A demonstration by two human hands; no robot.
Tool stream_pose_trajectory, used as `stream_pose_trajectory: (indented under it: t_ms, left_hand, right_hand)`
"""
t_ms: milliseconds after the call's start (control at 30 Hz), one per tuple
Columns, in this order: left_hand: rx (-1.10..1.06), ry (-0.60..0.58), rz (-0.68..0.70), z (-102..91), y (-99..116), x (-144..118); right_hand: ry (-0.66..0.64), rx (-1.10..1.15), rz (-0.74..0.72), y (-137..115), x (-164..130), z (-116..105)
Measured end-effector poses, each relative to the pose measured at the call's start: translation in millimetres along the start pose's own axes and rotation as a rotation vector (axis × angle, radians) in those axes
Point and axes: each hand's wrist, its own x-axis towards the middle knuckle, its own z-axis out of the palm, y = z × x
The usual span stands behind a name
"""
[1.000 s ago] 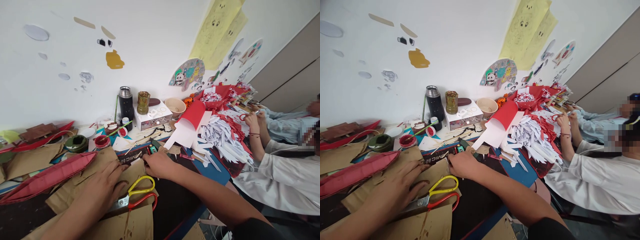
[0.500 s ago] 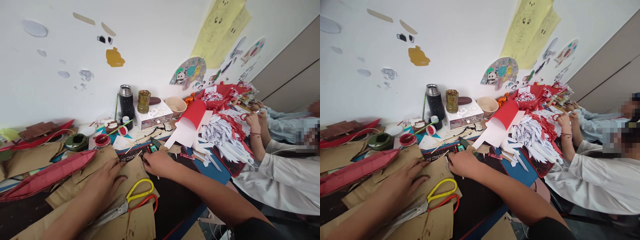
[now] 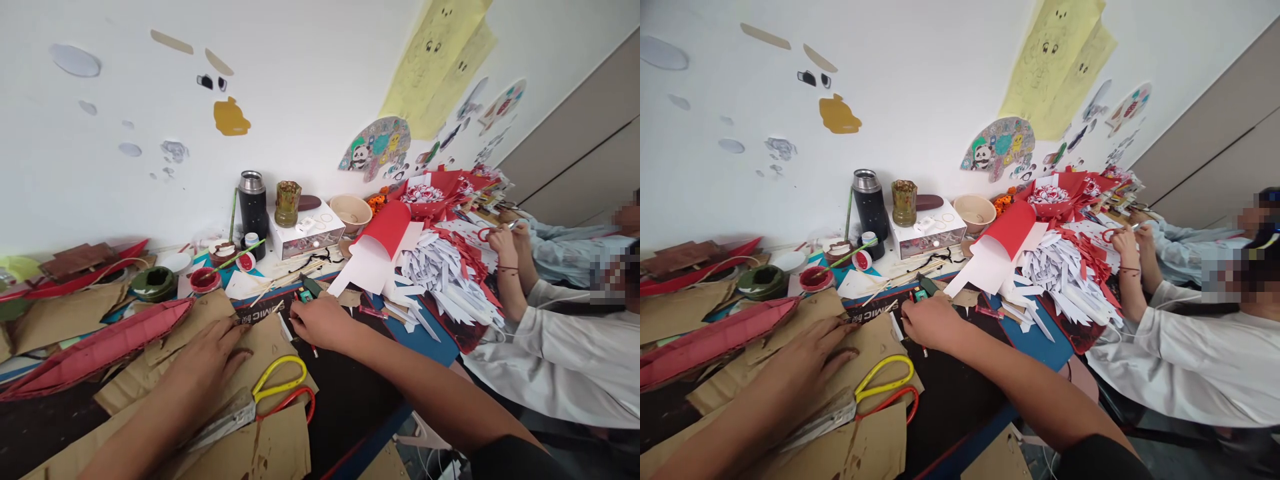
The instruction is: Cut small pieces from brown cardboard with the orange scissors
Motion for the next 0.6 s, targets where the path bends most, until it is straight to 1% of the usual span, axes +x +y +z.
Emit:
stream_pose_trajectory:
  t_ms: [133, 233, 400, 600]
  left_hand:
    - [0.003, 0.004, 0.002, -0.6, 1.2, -0.3]
    - [-0.004, -0.012, 0.0, -1.7, 1.2, 0.0]
    - [-0.003, 0.012, 0.004, 2.2, -2.3, 0.1]
    - [0.006, 0.037, 0.017, 7.5, -4.8, -1.3]
  right_hand:
    - [0.006, 0.01, 0.004, -1.2, -0.5, -3.9]
    - [0.01, 0.01, 0.014, 2.8, -0.8, -8.7]
    - [-0.009, -0.033, 0.023, 9.2, -3.7, -16.2]
    - [-0.036, -0.076, -0.005, 4.8, -4.9, -13.8]
